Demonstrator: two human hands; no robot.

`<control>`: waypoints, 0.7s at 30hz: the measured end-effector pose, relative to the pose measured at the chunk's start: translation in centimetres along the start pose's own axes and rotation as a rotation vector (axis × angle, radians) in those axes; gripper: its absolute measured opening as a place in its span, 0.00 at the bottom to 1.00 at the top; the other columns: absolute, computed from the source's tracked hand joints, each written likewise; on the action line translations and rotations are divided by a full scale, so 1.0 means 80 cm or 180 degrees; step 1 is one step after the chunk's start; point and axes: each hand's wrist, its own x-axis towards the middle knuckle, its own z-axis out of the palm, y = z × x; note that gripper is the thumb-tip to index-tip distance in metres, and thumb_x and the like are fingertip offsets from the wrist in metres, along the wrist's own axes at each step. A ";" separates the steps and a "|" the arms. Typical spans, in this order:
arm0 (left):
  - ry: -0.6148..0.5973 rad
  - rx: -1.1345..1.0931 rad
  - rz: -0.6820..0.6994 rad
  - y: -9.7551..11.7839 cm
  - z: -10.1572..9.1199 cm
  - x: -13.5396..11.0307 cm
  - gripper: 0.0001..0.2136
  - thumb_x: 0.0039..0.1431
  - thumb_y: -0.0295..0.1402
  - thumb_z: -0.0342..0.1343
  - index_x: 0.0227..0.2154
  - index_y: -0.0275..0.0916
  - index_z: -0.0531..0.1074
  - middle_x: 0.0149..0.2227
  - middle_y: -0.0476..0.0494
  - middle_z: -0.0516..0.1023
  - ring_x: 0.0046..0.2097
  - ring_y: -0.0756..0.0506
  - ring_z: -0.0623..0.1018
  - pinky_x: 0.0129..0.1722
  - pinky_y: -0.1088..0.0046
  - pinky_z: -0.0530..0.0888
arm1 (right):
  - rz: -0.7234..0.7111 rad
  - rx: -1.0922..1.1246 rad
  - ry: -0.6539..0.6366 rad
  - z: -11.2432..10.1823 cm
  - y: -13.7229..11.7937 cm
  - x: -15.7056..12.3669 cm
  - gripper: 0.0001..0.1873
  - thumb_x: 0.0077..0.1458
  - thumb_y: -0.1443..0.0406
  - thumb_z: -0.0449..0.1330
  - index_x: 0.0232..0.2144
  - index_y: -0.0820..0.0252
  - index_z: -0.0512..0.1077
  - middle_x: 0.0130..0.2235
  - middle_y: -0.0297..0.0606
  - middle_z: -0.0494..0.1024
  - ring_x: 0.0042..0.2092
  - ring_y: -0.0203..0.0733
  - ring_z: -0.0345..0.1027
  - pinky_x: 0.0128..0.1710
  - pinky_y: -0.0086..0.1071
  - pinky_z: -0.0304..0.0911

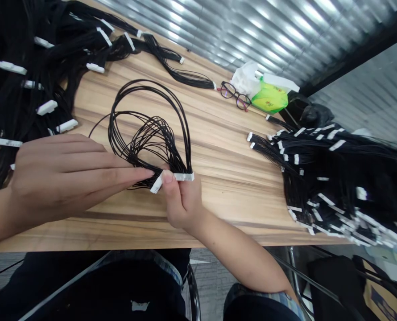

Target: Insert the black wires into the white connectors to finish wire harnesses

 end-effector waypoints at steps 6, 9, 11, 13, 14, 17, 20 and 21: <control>0.0122 0.0051 0.0287 -0.002 0.003 0.000 0.07 0.68 0.26 0.61 0.45 0.43 0.79 0.32 0.56 0.86 0.27 0.51 0.80 0.24 0.68 0.70 | 0.0061 0.0050 -0.0048 -0.001 -0.006 -0.002 0.18 0.71 0.53 0.52 0.31 0.53 0.70 0.30 0.37 0.75 0.34 0.45 0.71 0.40 0.42 0.68; 0.0100 -0.0068 0.0149 0.000 0.004 0.000 0.06 0.69 0.27 0.61 0.45 0.43 0.79 0.33 0.56 0.86 0.29 0.51 0.81 0.27 0.69 0.70 | 0.0104 0.0034 -0.0040 -0.001 -0.007 -0.002 0.17 0.71 0.52 0.52 0.33 0.52 0.70 0.30 0.37 0.76 0.35 0.46 0.72 0.40 0.43 0.68; -0.0106 -0.0356 -0.0167 0.001 0.003 0.001 0.03 0.71 0.31 0.60 0.43 0.44 0.78 0.33 0.57 0.85 0.31 0.52 0.81 0.28 0.70 0.70 | -0.0013 -0.0050 -0.0041 -0.001 -0.004 -0.002 0.17 0.71 0.53 0.52 0.32 0.52 0.70 0.29 0.35 0.74 0.32 0.44 0.70 0.37 0.41 0.66; -0.0406 -0.0818 -0.0538 0.001 0.003 0.002 0.06 0.75 0.36 0.55 0.42 0.45 0.77 0.32 0.58 0.83 0.30 0.54 0.80 0.29 0.74 0.70 | -0.0197 -0.0144 -0.0076 -0.001 -0.001 -0.001 0.17 0.72 0.55 0.52 0.31 0.52 0.69 0.28 0.33 0.71 0.30 0.41 0.66 0.35 0.40 0.63; -0.0562 -0.1039 -0.0675 0.000 0.004 0.003 0.08 0.76 0.38 0.53 0.42 0.46 0.76 0.32 0.59 0.82 0.29 0.56 0.78 0.28 0.76 0.70 | -0.0276 -0.0182 -0.0109 -0.001 0.000 0.000 0.17 0.72 0.56 0.52 0.30 0.52 0.69 0.28 0.32 0.70 0.29 0.41 0.65 0.34 0.39 0.61; -0.0852 -0.1239 -0.0780 -0.002 0.008 0.003 0.10 0.77 0.38 0.48 0.40 0.44 0.72 0.31 0.56 0.78 0.28 0.55 0.75 0.26 0.77 0.68 | -0.0397 -0.0240 -0.0309 -0.001 0.003 0.003 0.19 0.73 0.58 0.51 0.28 0.53 0.67 0.28 0.32 0.71 0.30 0.39 0.64 0.34 0.38 0.59; -0.0884 -0.0758 -0.0471 -0.006 0.014 0.004 0.11 0.75 0.35 0.45 0.37 0.41 0.68 0.34 0.49 0.76 0.31 0.50 0.74 0.29 0.70 0.68 | -0.0345 -0.0228 -0.0406 0.000 0.002 0.005 0.21 0.73 0.57 0.51 0.27 0.54 0.68 0.28 0.32 0.72 0.30 0.38 0.65 0.34 0.37 0.58; -0.0842 -0.0547 -0.0349 -0.007 0.015 0.005 0.10 0.75 0.34 0.44 0.36 0.40 0.67 0.35 0.48 0.76 0.32 0.48 0.74 0.30 0.68 0.68 | -0.0213 -0.0180 -0.0386 0.001 0.001 0.005 0.22 0.73 0.56 0.51 0.26 0.55 0.69 0.27 0.32 0.72 0.30 0.38 0.65 0.33 0.36 0.59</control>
